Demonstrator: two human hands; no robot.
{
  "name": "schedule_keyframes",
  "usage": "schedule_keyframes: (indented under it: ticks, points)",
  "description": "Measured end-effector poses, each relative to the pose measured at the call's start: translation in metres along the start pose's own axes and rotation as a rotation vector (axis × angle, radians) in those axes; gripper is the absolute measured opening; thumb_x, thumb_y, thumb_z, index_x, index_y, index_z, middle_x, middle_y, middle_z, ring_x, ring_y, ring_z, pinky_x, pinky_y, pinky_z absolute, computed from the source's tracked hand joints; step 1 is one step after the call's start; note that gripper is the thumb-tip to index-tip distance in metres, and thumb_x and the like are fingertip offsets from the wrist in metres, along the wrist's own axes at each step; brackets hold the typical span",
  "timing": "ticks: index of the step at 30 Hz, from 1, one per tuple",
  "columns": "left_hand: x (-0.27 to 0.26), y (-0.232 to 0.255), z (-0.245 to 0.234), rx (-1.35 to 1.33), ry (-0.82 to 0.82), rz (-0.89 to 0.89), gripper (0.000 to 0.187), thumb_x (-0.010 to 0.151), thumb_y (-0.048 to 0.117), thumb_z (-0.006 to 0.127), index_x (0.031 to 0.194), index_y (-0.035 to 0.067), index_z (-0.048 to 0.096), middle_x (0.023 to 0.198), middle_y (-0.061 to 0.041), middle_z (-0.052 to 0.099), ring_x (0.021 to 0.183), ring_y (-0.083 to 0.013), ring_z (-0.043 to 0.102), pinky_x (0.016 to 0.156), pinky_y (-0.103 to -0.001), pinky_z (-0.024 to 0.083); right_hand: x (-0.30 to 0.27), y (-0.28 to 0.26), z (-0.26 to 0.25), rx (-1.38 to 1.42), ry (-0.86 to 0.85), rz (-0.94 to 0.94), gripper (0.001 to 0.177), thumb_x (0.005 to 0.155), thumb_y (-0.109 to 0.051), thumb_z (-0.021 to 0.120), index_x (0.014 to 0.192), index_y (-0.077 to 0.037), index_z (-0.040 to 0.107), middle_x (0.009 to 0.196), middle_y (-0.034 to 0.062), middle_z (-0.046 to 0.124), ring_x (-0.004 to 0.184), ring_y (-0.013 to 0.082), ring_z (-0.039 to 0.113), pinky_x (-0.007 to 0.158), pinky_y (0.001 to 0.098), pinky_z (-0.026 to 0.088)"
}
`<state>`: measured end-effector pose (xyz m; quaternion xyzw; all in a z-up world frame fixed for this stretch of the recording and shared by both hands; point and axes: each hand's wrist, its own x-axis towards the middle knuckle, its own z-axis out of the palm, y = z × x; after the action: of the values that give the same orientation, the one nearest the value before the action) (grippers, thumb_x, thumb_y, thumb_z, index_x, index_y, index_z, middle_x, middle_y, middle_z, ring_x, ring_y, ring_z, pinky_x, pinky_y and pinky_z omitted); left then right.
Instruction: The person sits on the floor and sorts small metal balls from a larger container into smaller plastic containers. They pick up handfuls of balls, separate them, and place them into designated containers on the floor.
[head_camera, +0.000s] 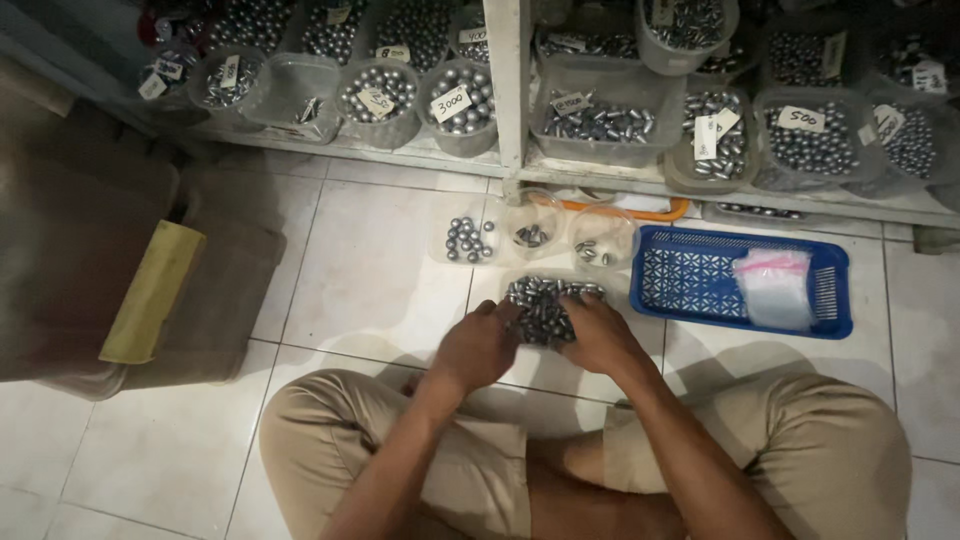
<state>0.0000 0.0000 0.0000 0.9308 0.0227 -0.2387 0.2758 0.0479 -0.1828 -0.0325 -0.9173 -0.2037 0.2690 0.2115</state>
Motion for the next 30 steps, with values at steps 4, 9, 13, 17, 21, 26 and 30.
schedule_keyframes:
  ticks: [4,9,13,17,21,26,30]
  points:
    - [0.011,-0.024,0.012,-0.311,0.214,-0.088,0.03,0.087,0.008,0.054,0.116,0.002,0.058,0.108,-0.022,0.062,0.1,-0.0378,0.064,0.083,-0.044,0.055,0.009,0.019,0.014,0.074,0.018,-0.049,0.064,0.076,-0.028,0.07,0.133,-0.006,0.049,0.124,0.0213,0.055,0.117,0.0383,0.055,0.098,0.05,0.045]
    - [0.03,-0.039,0.007,-0.434,0.327,-0.102,0.024,0.091,0.006,0.048,0.113,0.005,0.057,0.101,-0.023,0.065,0.096,-0.0392,0.065,0.082,-0.046,0.053,0.018,0.009,0.028,0.106,0.203,-0.178,0.069,0.073,-0.021,0.07,0.136,-0.007,0.045,0.125,0.0198,0.055,0.115,0.0379,0.056,0.097,0.0491,0.046]
    - [0.045,-0.051,0.027,-0.322,0.28,-0.099,0.022,0.092,0.007,0.048,0.112,0.006,0.056,0.099,-0.021,0.067,0.096,-0.0388,0.065,0.082,-0.048,0.053,0.013,-0.009,0.027,0.065,0.307,-0.28,0.069,0.073,-0.024,0.071,0.135,-0.007,0.046,0.12,0.0203,0.056,0.11,0.0379,0.058,0.094,0.0495,0.046]
    - [0.05,-0.057,0.035,-0.308,0.323,-0.002,0.022,0.091,0.007,0.047,0.113,0.008,0.052,0.091,-0.019,0.065,0.091,-0.0386,0.066,0.077,-0.048,0.054,0.018,-0.013,0.035,-0.164,0.227,-0.182,0.066,0.076,-0.036,0.07,0.134,-0.015,0.048,0.129,0.0137,0.048,0.114,0.0366,0.054,0.094,0.0493,0.049]
    - [0.05,-0.055,0.035,-0.319,0.343,-0.005,0.02,0.092,0.01,0.047,0.111,0.009,0.052,0.091,-0.018,0.066,0.091,-0.038,0.066,0.077,-0.048,0.054,0.023,-0.016,0.043,-0.193,0.22,-0.176,0.059,0.08,-0.041,0.067,0.13,-0.014,0.051,0.127,0.0141,0.049,0.117,0.0372,0.052,0.096,0.0487,0.046]
    - [0.05,-0.054,0.036,-0.329,0.343,0.007,0.023,0.089,0.008,0.047,0.112,0.008,0.051,0.093,-0.018,0.065,0.09,-0.0368,0.066,0.075,-0.047,0.055,0.012,-0.037,0.02,-0.206,0.123,-0.171,0.05,0.082,-0.036,0.065,0.126,-0.015,0.055,0.132,0.0115,0.049,0.119,0.0338,0.051,0.1,0.0448,0.043]
    - [0.049,-0.052,0.036,-0.346,0.364,0.029,0.023,0.089,0.007,0.048,0.111,0.009,0.051,0.091,-0.017,0.065,0.086,-0.0367,0.067,0.071,-0.047,0.056,0.027,-0.028,0.03,-0.203,0.151,-0.187,0.047,0.075,-0.025,0.066,0.119,-0.007,0.06,0.128,0.0148,0.051,0.115,0.0375,0.053,0.098,0.0461,0.046]
